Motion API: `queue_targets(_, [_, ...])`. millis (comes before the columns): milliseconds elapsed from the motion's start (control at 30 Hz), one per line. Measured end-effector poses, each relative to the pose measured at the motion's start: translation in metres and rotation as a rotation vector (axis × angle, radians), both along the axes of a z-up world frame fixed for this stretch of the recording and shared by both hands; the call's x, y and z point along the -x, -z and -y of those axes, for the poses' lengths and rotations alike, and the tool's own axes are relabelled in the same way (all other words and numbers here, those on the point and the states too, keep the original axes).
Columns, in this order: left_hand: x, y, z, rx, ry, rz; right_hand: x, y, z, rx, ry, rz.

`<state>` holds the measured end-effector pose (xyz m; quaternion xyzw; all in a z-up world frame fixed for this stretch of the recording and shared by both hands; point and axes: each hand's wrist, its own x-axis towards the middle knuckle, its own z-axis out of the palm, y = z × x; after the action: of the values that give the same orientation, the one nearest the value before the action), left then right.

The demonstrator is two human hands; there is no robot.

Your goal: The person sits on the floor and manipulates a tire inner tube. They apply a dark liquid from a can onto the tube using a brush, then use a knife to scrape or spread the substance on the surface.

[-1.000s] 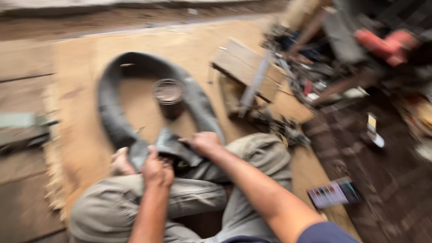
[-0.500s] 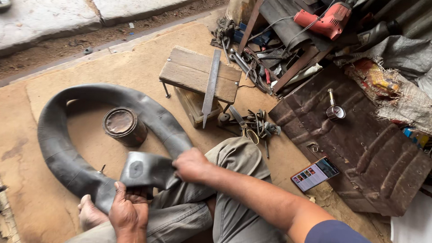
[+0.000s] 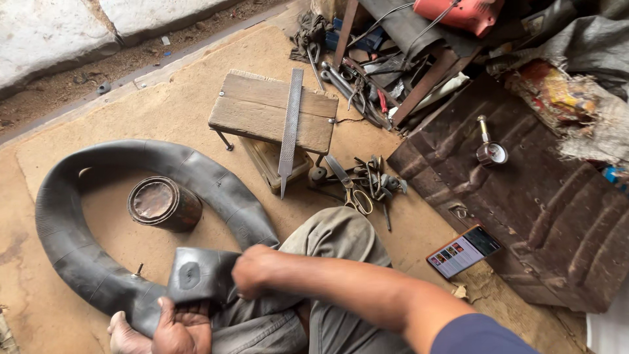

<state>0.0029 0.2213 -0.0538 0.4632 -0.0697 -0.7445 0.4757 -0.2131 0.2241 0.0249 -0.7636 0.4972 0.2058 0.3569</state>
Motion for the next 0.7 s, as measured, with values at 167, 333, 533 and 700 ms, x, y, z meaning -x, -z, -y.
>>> queue_targets(167, [0.004, -0.011, -0.001, -0.107, -0.092, 0.098, 0.119, -0.037, -0.009, 0.015, 0.357, 0.289])
queue_targets(333, [0.013, 0.005, -0.001, -0.165, -0.065, 0.105, 0.323, -0.017, 0.026, 0.290, 1.098, 0.415])
queue_targets(533, [0.026, 0.030, 0.016, -0.265, -0.077, 0.169, 0.508, 0.140, 0.096, 0.713, 1.470, -0.143])
queue_targets(700, [0.027, 0.049, 0.023, -0.331, -0.095, 0.199, 0.588, 0.202, 0.110, 1.020, 1.127, -0.424])
